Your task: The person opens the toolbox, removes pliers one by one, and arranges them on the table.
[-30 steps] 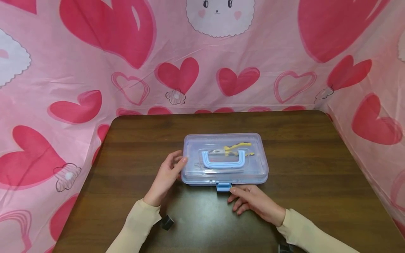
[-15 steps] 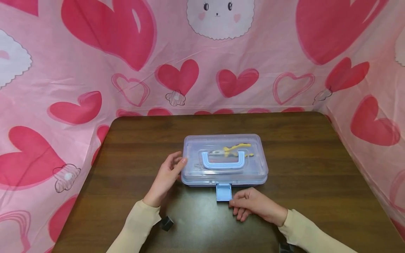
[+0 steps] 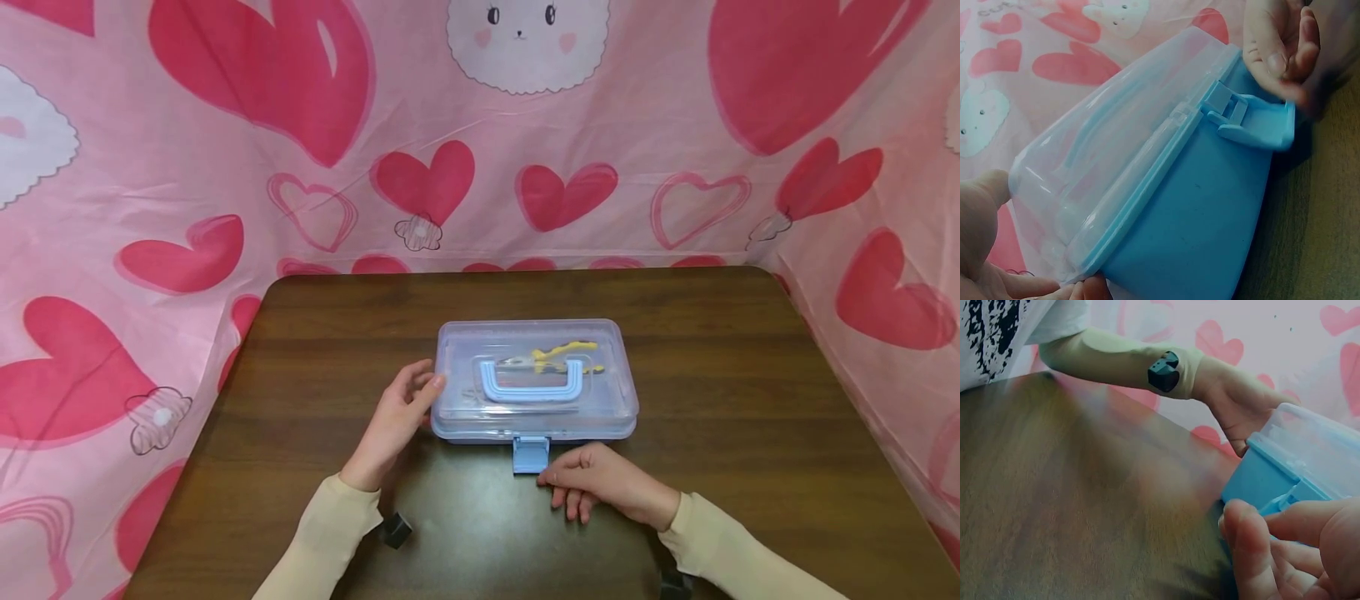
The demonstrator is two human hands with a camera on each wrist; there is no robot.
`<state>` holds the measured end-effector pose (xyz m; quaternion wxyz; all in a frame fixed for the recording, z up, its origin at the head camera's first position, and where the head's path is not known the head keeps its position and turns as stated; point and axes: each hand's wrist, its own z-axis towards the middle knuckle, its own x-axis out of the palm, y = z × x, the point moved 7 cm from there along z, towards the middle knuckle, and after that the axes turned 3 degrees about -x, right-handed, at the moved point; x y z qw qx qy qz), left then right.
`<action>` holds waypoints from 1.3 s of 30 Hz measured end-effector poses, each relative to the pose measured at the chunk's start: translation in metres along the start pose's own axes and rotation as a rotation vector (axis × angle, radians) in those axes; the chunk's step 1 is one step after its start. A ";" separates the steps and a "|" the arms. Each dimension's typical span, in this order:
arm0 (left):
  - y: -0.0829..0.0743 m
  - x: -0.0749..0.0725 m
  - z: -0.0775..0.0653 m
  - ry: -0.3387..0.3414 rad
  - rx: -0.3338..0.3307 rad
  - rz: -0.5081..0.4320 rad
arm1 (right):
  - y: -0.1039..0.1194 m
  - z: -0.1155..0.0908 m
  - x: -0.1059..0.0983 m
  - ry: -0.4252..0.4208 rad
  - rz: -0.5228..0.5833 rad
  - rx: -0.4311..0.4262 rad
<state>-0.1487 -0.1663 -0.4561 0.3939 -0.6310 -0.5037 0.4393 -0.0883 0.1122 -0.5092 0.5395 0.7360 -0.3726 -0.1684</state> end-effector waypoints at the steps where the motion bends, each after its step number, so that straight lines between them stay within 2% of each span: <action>1: 0.000 0.000 0.000 0.000 -0.001 0.000 | 0.000 0.000 0.000 0.000 0.007 -0.006; 6: 0.000 0.000 0.000 0.003 -0.005 -0.003 | -0.001 0.000 -0.003 -0.029 0.006 -0.014; 13: -0.002 0.000 -0.001 0.001 0.005 -0.015 | 0.003 -0.004 -0.006 0.022 -0.042 -0.034; 19: -0.002 0.000 -0.002 0.001 0.016 -0.020 | 0.016 -0.016 -0.003 0.142 -0.216 -0.119; 23: -0.003 0.000 -0.002 0.004 0.024 -0.030 | 0.026 -0.024 0.001 0.181 -0.347 -0.194; 29: -0.002 0.000 -0.002 0.003 0.032 -0.032 | 0.047 -0.035 0.003 0.151 -0.482 -0.327; 36: -0.001 -0.001 -0.003 -0.001 0.047 -0.019 | 0.072 -0.049 -0.009 0.086 -0.555 -0.433; 39: -0.001 0.000 -0.003 0.006 0.055 -0.025 | 0.083 -0.056 -0.014 0.052 -0.610 -0.510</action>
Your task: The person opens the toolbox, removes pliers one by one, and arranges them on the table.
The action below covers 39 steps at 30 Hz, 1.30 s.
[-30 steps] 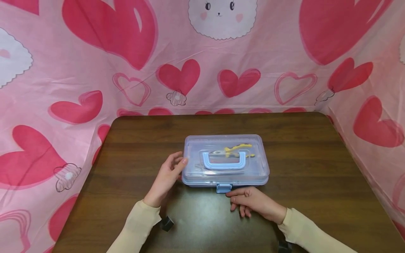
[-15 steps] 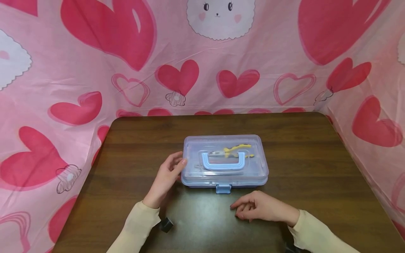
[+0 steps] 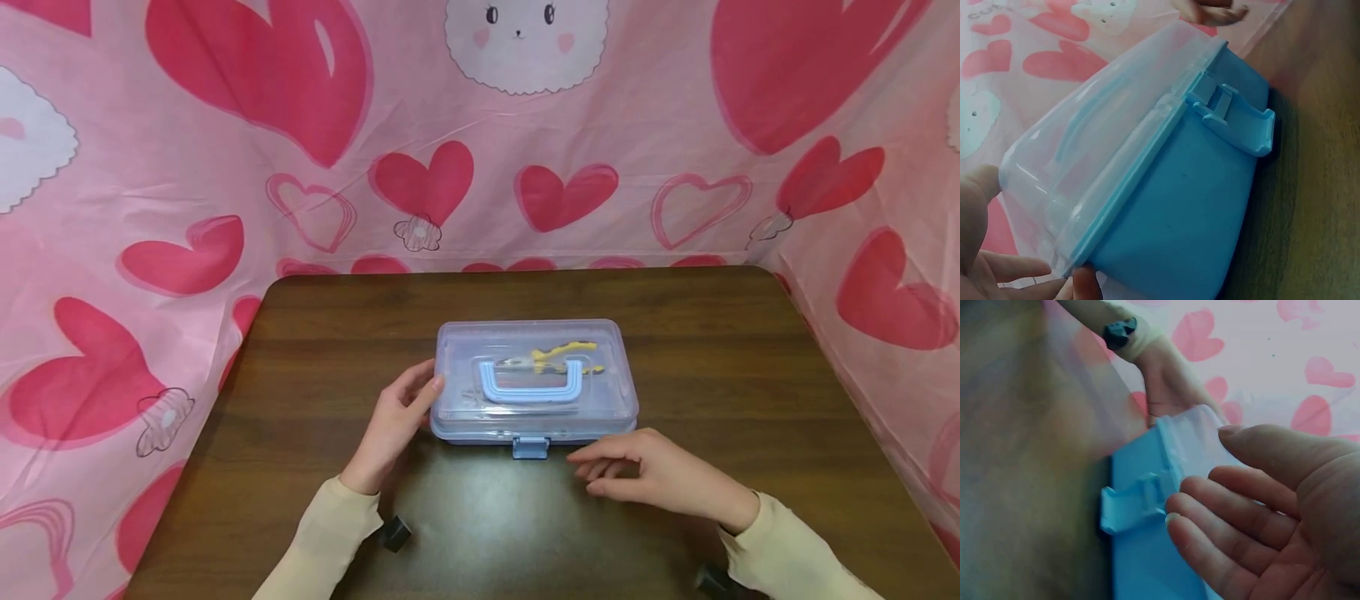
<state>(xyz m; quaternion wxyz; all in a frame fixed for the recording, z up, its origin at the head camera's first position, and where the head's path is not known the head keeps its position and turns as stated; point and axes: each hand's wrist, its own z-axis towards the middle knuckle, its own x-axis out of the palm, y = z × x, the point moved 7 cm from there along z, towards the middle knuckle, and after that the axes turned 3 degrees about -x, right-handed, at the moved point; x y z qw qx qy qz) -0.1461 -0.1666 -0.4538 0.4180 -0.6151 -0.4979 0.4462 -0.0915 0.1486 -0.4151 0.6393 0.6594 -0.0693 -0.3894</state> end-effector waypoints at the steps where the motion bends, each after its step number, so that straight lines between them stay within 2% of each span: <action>1: 0.000 0.000 0.000 0.004 0.004 -0.001 | 0.003 -0.001 -0.004 -0.020 -0.028 -0.027; 6: 0.000 -0.001 -0.001 0.008 0.014 0.014 | 0.016 -0.008 -0.027 -0.166 -0.131 -0.105; 13: 0.002 -0.004 -0.004 -0.011 0.044 0.053 | 0.024 -0.023 -0.058 -0.394 -0.257 -0.111; 19: 0.002 -0.005 -0.005 -0.016 0.079 0.060 | 0.029 -0.033 -0.069 -0.532 -0.395 -0.257; 21: 0.002 -0.006 -0.005 -0.018 0.091 0.056 | 0.026 -0.035 -0.071 -0.556 -0.423 -0.274; 25: 0.002 -0.006 -0.005 -0.014 0.114 0.071 | 0.020 -0.040 -0.074 -0.590 -0.486 -0.229; 30: 0.002 -0.007 -0.007 -0.025 0.162 0.120 | 0.006 -0.045 -0.079 -0.616 -0.501 -0.094; 36: 0.000 -0.008 -0.009 -0.036 0.227 0.141 | -0.012 -0.047 -0.079 -0.589 -0.522 -0.008; 39: 0.001 -0.009 -0.009 -0.013 0.242 0.139 | -0.022 -0.046 -0.076 -0.555 -0.553 0.052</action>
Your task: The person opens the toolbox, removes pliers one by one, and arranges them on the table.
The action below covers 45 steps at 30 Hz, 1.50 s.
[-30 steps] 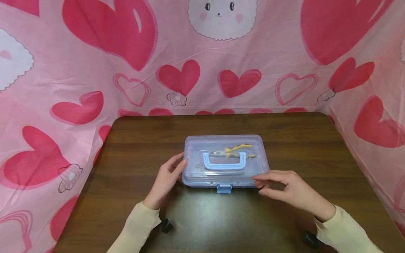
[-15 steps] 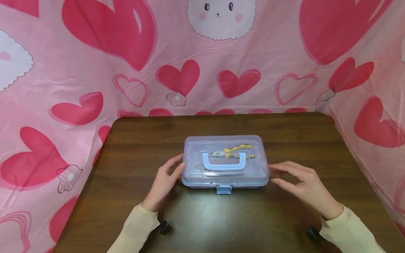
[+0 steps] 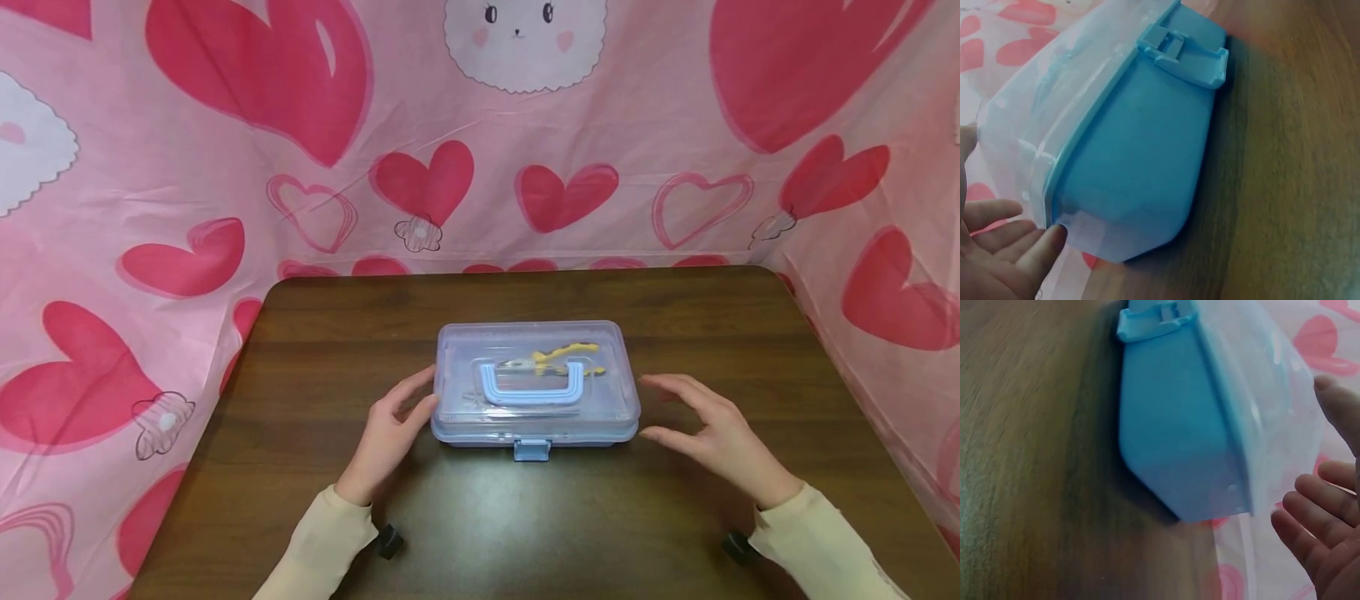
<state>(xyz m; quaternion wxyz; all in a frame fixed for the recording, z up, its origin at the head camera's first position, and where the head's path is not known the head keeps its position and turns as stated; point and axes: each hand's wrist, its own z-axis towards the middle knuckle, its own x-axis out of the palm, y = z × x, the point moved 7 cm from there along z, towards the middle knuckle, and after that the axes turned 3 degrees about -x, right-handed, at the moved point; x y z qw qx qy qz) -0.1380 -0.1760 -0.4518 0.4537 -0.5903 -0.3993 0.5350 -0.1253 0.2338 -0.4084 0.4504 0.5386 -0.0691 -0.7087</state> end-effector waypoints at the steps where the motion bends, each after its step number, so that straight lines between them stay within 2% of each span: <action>1: 0.000 0.000 0.000 0.015 0.010 -0.008 | -0.002 0.000 0.003 0.020 -0.011 0.012; 5: 0.001 0.002 -0.001 0.109 0.047 -0.063 | -0.008 -0.002 0.013 0.115 -0.031 0.065; 8: 0.002 0.003 -0.002 0.169 0.047 -0.056 | -0.013 -0.003 0.019 0.183 -0.016 0.110; 13: 0.003 0.004 -0.001 0.219 0.026 -0.039 | -0.018 -0.002 0.024 0.245 -0.008 0.151; 27: 0.005 0.003 0.002 0.265 0.064 -0.026 | -0.024 0.000 0.026 0.213 0.025 0.108; 36: 0.005 0.003 0.001 0.267 0.066 0.035 | -0.026 -0.003 0.030 0.241 0.045 0.151; 45: 0.004 0.002 0.000 0.243 0.057 0.038 | -0.018 -0.002 0.028 0.187 -0.020 0.070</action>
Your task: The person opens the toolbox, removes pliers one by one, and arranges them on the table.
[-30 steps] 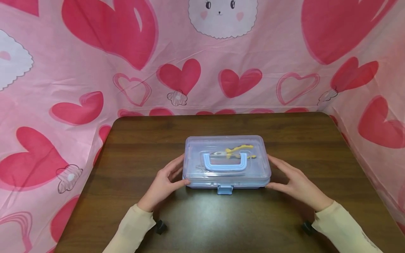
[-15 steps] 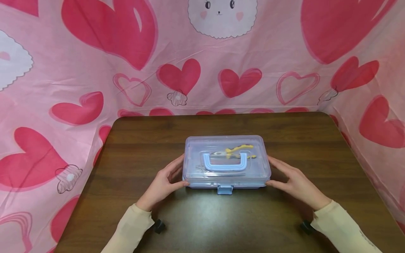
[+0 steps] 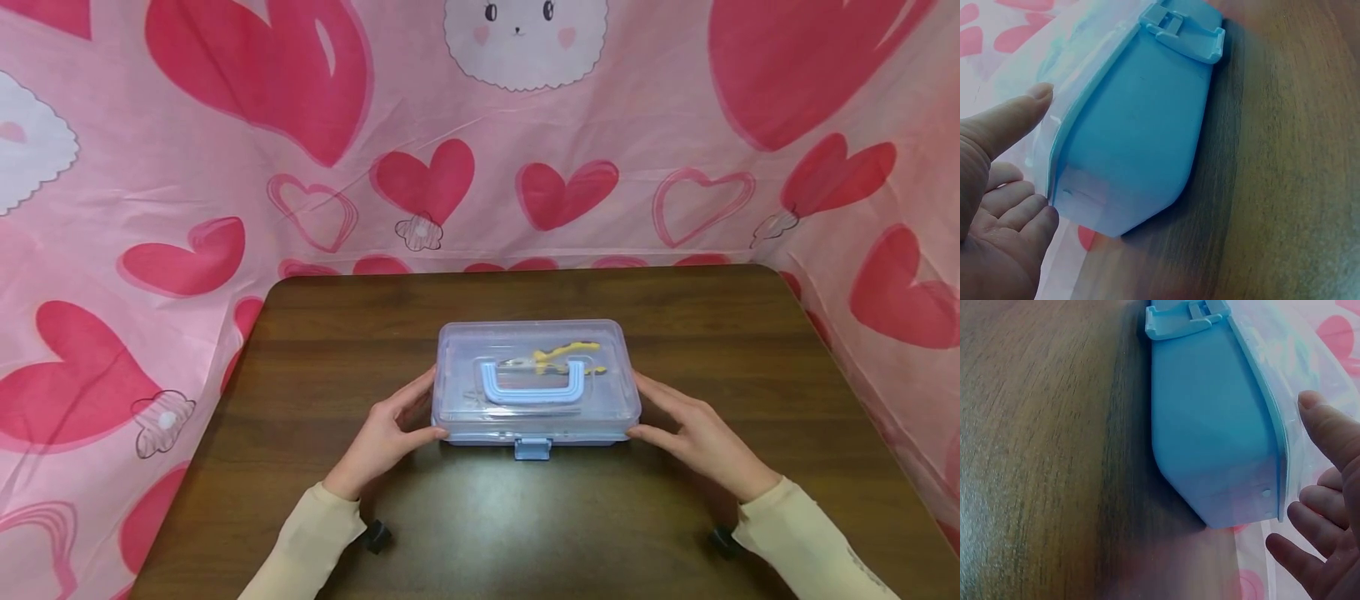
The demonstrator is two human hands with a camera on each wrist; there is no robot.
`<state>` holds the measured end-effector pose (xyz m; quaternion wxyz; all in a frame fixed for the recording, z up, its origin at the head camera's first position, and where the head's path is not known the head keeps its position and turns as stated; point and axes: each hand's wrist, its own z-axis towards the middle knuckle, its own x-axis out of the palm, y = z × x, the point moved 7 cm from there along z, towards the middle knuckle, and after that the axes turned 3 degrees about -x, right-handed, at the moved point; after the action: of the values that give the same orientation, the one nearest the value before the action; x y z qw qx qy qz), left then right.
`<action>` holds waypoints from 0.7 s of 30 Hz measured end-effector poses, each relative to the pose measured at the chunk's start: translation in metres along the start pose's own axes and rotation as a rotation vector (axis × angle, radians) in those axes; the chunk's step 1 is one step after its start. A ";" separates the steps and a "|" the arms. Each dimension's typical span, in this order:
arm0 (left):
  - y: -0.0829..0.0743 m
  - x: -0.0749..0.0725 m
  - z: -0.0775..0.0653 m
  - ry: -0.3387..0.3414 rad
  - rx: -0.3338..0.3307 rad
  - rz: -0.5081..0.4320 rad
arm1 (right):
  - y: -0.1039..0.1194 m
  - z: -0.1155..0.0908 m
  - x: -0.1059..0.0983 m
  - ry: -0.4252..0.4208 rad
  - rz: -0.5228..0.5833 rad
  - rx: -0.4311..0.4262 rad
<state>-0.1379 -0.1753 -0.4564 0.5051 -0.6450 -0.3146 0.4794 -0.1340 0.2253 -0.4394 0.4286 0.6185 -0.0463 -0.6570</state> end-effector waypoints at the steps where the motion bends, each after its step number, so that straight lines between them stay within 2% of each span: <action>1: 0.000 0.000 0.000 -0.003 0.000 -0.006 | 0.000 0.000 0.000 -0.003 -0.001 -0.004; 9: -0.003 -0.002 0.000 -0.021 0.010 -0.037 | 0.005 0.002 -0.004 -0.028 0.006 -0.047; 16: -0.005 -0.004 0.001 -0.047 0.000 -0.057 | 0.005 0.003 -0.005 0.018 0.043 -0.039; 21: -0.007 -0.005 0.002 -0.072 -0.001 -0.098 | 0.008 0.005 -0.009 0.004 0.030 -0.076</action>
<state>-0.1406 -0.1769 -0.4479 0.5158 -0.6114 -0.3643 0.4769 -0.1358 0.2235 -0.4269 0.4618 0.6022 -0.0297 -0.6505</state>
